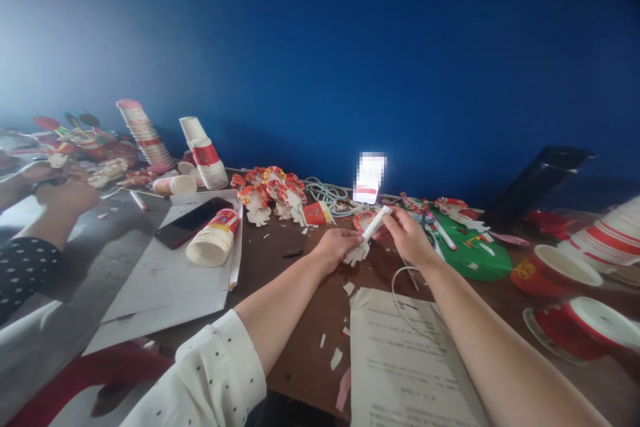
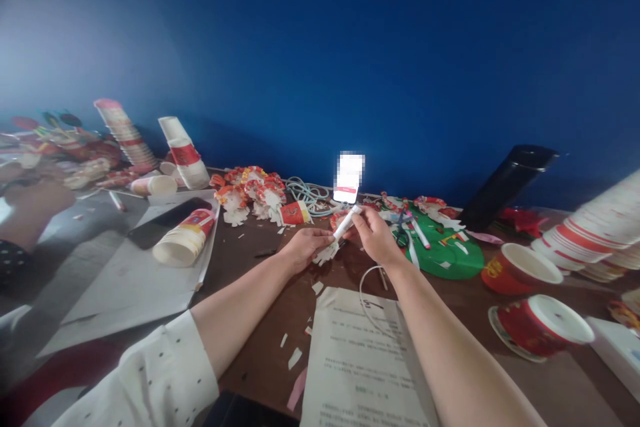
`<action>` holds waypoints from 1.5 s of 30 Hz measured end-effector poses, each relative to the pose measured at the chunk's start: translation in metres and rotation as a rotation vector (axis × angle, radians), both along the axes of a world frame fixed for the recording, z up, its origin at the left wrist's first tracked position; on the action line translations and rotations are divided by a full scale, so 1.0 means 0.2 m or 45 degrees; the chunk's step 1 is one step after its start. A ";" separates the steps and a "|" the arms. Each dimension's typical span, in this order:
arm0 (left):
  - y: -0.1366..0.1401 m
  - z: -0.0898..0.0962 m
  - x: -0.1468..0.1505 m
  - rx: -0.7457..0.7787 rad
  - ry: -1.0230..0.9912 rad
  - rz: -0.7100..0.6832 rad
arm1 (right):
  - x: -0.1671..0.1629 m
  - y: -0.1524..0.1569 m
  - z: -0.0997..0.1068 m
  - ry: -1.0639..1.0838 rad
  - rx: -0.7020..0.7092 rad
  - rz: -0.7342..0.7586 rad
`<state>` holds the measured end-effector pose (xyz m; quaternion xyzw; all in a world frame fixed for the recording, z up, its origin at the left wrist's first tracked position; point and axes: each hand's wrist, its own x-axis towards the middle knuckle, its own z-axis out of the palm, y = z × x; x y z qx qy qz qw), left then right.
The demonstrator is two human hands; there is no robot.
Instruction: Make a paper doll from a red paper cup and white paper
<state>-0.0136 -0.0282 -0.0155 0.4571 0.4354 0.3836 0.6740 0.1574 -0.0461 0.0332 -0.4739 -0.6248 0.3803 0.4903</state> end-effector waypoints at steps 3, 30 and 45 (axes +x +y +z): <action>0.00 0.00 0.00 -0.003 -0.044 0.028 | 0.00 0.00 0.00 0.016 -0.014 -0.005; 0.00 0.00 -0.01 0.048 -0.008 -0.010 | 0.00 0.01 0.00 0.048 -0.003 -0.010; -0.05 0.10 0.00 -0.034 -0.013 0.021 | 0.00 -0.01 0.02 0.122 -0.024 -0.015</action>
